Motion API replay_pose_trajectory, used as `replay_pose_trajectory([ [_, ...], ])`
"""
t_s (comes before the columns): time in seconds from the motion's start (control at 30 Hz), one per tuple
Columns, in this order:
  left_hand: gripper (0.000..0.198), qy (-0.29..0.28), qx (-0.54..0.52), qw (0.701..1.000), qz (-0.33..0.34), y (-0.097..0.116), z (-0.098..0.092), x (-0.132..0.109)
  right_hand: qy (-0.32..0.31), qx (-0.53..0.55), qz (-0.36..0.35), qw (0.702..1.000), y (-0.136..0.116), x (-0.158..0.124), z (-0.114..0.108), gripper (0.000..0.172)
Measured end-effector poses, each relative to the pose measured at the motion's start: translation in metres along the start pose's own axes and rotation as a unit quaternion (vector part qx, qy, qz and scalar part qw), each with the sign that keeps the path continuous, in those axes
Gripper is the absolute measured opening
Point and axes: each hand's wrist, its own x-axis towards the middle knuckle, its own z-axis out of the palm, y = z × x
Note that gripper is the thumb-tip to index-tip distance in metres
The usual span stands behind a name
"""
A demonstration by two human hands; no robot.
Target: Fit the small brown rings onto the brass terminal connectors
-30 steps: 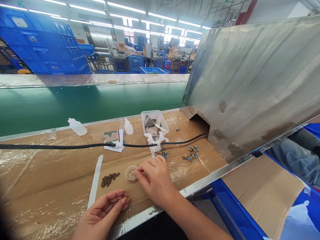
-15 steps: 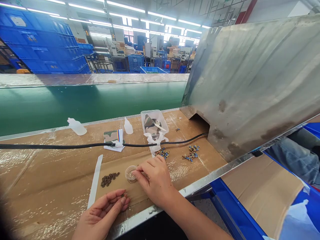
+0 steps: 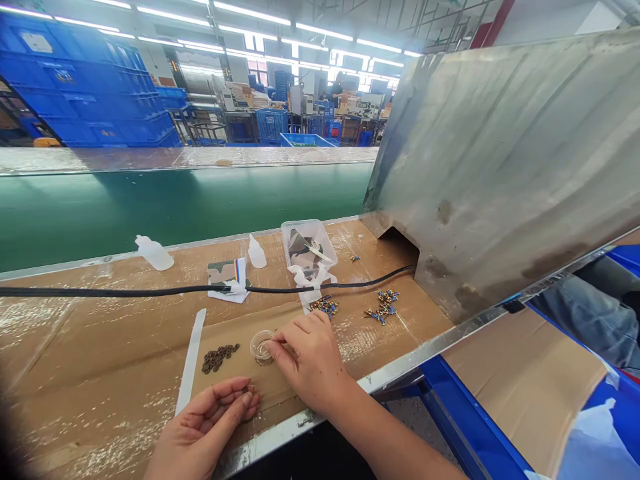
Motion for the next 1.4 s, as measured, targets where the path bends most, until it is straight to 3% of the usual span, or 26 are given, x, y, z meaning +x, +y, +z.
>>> replay_pose_trajectory([
  [0.4, 0.037, -0.024, 0.017, 0.999, -0.018, 0.003, -0.004, 0.003, 0.008, 0.014, 0.003, 1.000, 0.001, 0.000, -0.001, 0.014],
  [0.7, 0.036, -0.032, 0.014, 0.999, -0.021, 0.003, -0.005, 0.003, 0.058, 0.047, 0.020, 0.997, -0.007, -0.001, -0.015, 0.016],
  [0.87, 0.036, -0.032, 0.012, 0.999, -0.019, 0.002, -0.004, 0.003, 0.036, 0.050, -0.008, 0.998, -0.016, -0.002, -0.021, 0.016],
  [1.4, 0.039, -0.002, 0.014, 1.000, -0.015, 0.005, -0.001, 0.001, 0.061, 0.011, 0.006, 0.998, 0.002, 0.003, -0.015, 0.014],
])
